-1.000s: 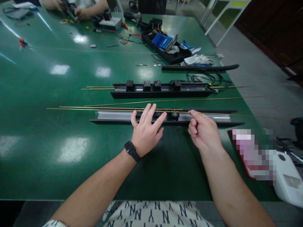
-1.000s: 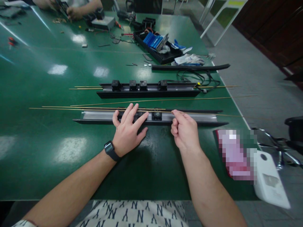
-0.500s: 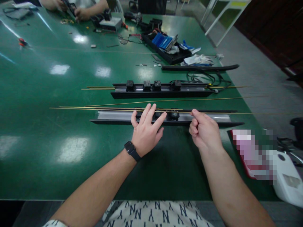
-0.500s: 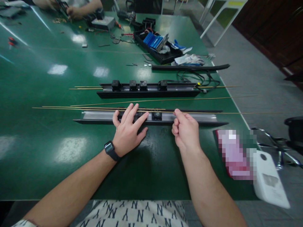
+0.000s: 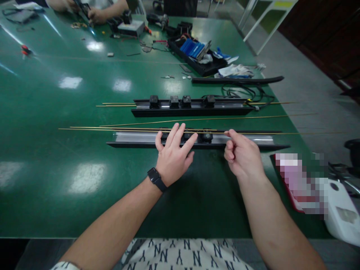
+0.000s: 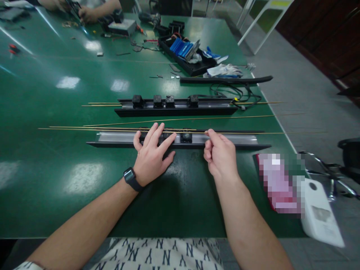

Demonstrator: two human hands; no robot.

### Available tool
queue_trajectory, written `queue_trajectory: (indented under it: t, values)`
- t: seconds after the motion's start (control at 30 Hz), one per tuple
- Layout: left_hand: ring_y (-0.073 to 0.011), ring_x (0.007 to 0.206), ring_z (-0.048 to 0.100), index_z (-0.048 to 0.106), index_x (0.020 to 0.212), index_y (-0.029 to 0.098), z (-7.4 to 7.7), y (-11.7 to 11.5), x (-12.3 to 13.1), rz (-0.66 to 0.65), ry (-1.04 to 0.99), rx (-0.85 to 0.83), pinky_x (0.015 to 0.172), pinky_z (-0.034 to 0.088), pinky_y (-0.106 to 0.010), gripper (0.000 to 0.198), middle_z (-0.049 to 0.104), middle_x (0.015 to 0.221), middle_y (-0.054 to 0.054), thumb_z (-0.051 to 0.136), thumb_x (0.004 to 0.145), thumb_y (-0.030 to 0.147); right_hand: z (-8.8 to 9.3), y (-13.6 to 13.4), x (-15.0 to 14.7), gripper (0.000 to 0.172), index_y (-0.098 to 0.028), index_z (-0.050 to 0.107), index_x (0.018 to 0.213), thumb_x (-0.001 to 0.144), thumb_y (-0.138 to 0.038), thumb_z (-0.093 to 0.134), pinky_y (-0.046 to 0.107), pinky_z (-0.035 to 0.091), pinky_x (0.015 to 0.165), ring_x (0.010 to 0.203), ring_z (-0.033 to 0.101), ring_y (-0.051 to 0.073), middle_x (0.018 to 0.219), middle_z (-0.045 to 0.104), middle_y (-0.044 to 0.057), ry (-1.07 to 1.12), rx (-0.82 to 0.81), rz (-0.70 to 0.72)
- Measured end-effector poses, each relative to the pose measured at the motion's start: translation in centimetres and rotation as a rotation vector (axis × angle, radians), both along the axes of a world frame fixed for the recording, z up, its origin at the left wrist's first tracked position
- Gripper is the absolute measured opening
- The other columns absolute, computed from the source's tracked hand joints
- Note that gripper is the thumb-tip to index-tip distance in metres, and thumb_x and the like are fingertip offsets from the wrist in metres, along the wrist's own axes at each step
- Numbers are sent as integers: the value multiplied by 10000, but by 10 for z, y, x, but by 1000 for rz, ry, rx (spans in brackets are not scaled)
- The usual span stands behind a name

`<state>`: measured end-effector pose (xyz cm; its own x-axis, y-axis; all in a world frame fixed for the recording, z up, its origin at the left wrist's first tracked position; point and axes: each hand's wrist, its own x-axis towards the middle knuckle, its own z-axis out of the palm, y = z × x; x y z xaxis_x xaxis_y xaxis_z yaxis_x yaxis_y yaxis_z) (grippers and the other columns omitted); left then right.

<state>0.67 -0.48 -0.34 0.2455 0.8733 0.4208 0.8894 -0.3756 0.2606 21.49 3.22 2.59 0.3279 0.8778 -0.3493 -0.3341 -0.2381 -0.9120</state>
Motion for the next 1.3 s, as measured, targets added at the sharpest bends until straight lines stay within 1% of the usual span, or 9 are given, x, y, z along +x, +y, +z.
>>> queue_trajectory:
  t: [0.13, 0.33, 0.47, 0.63, 0.77, 1.0, 1.3]
  values:
    - [-346, 1581, 365, 604, 1464, 328, 0, 0, 0, 2, 5, -5, 1255, 114, -664, 522, 426, 1684, -153, 673, 947, 345, 0, -1, -1, 232, -142, 738, 919, 776, -294, 836, 155, 224, 265, 314, 374, 48, 512, 546, -61, 15, 11, 25]
    - [-344, 1584, 360, 601, 1465, 322, 0, 0, 0, -2, 4, 5, 1249, 121, -663, 520, 426, 1683, -160, 671, 951, 349, -2, -2, -2, 265, -155, 725, 906, 735, -295, 871, 153, 229, 266, 316, 375, 49, 515, 537, -70, 19, 25, 61]
    - [-354, 1579, 367, 597, 1473, 321, 0, 0, 0, -2, 3, -3, 1249, 124, -664, 532, 422, 1684, -163, 673, 947, 343, -3, -1, -2, 261, -160, 714, 881, 735, -299, 880, 153, 229, 265, 317, 374, 48, 511, 529, -71, 18, 29, 54]
    - [-347, 1585, 358, 596, 1473, 323, 0, 0, 0, -2, 7, 1, 1247, 121, -664, 522, 420, 1686, -160, 662, 955, 344, -3, 0, -2, 262, -170, 694, 846, 746, -318, 886, 151, 231, 265, 316, 369, 46, 501, 512, -76, 18, 23, 48]
    - [-363, 1576, 370, 600, 1470, 324, 0, 0, 0, -2, 3, -5, 1251, 115, -668, 538, 414, 1690, -159, 679, 938, 337, -4, 0, -2, 278, -173, 688, 834, 739, -335, 893, 149, 232, 266, 317, 373, 44, 499, 513, -77, 16, 18, 39]
    - [-340, 1591, 348, 589, 1478, 328, 0, 0, 0, -4, 12, -8, 1249, 118, -661, 526, 408, 1693, -158, 660, 957, 347, -3, -1, -2, 288, -158, 686, 816, 727, -327, 901, 155, 229, 272, 318, 380, 44, 500, 510, -75, 2, 15, 17]
    - [-352, 1579, 367, 605, 1467, 325, 0, 0, 0, -1, 6, 2, 1250, 118, -658, 527, 419, 1687, -158, 674, 944, 341, -4, 0, -2, 294, -176, 659, 800, 743, -341, 896, 152, 225, 268, 306, 369, 45, 492, 497, -81, -8, 20, 9]
